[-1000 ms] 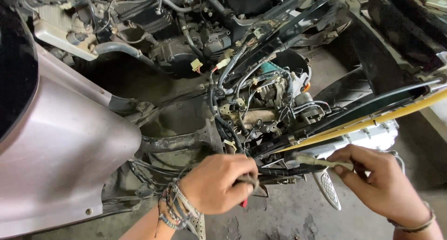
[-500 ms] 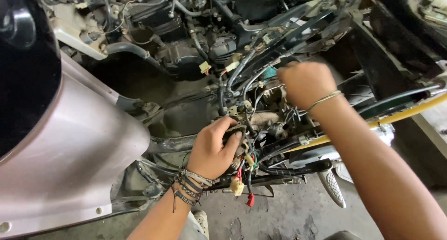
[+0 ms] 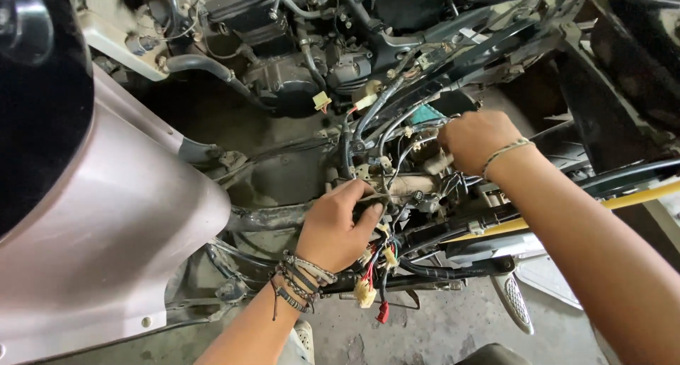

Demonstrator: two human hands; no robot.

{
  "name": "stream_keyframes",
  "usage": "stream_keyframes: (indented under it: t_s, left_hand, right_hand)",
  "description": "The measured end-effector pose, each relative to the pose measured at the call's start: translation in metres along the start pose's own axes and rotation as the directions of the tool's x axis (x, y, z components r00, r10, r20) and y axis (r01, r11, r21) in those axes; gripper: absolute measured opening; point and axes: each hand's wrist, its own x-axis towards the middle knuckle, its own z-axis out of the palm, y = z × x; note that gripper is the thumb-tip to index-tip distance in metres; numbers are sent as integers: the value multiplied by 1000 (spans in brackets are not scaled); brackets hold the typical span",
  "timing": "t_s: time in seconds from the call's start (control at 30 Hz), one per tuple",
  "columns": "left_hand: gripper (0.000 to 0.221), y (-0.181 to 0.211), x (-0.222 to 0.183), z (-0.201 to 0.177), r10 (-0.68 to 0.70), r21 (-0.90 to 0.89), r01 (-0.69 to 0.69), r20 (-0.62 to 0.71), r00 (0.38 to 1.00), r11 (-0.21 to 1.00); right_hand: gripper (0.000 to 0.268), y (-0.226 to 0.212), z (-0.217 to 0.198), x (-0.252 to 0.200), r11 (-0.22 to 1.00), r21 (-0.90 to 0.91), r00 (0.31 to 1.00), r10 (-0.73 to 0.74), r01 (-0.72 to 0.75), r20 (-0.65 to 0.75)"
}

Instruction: Repairing and cleaning the electrical wiring and internal components of a disassembled motorcycle.

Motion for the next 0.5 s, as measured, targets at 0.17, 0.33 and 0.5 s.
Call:
stream_keyframes:
  t_s: [0.17, 0.33, 0.5]
  left_hand:
    - [25, 13, 39, 4, 22, 54, -24, 27, 999, 998]
    - [25, 4, 93, 49, -5, 240, -32, 153, 988, 970]
    - [40, 40, 103, 50, -231, 346, 64, 467, 854, 936]
  right_hand:
    - [7, -11, 69, 36, 976, -111, 936, -146, 190, 322]
    - [15, -15, 74, 50, 889, -153, 879, -378, 432, 290]
    - [14, 17, 59, 74, 969, -114, 960, -235, 220, -150]
